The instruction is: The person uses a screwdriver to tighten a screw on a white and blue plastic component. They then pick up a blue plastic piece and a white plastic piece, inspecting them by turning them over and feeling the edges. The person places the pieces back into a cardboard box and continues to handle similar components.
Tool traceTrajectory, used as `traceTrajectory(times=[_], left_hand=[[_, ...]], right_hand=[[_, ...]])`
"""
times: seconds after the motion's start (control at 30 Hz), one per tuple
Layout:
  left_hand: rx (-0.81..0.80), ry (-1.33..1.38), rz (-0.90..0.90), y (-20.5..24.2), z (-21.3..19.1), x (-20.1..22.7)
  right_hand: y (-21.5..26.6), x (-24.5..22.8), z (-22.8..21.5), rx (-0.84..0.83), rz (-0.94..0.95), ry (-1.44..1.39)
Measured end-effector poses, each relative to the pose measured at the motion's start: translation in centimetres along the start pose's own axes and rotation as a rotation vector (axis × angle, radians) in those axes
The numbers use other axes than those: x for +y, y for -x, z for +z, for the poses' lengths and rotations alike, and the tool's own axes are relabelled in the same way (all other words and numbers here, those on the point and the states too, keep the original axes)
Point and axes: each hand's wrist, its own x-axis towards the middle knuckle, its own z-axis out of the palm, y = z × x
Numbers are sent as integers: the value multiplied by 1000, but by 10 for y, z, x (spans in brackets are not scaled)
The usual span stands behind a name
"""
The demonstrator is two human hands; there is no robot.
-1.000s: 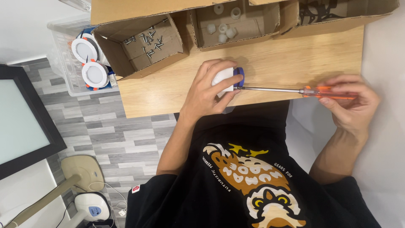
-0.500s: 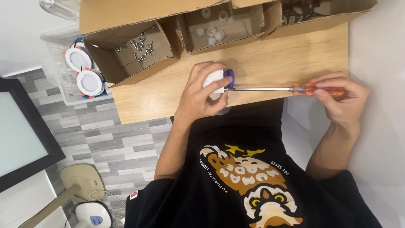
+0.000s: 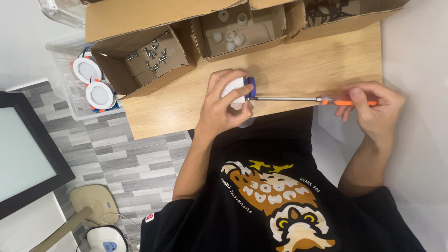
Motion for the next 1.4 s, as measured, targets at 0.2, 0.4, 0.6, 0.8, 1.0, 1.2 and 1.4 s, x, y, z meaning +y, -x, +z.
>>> traceTrajectory(times=[0.2, 0.4, 0.6, 0.8, 1.0, 1.2, 1.4], left_hand=[[6, -6, 10, 1, 1, -2], [1, 2, 2, 2, 1, -2], [6, 7, 9, 2, 1, -2], [22, -4, 22, 1, 3, -2], [37, -19, 16, 0, 2, -1], [109, -96, 146, 7, 7, -5], [97, -124, 197, -7, -16, 14]], right_hand=[[2, 13, -13, -51, -125, -88], [7, 28, -31, -75, -194, 2], [11, 30, -37, -105, -236, -36], [11, 25, -36, -109, -304, -146], [10, 24, -36, -96, -345, -180], [11, 26, -32, -68, -343, -200], [12, 34, -36, -62, -349, -262]])
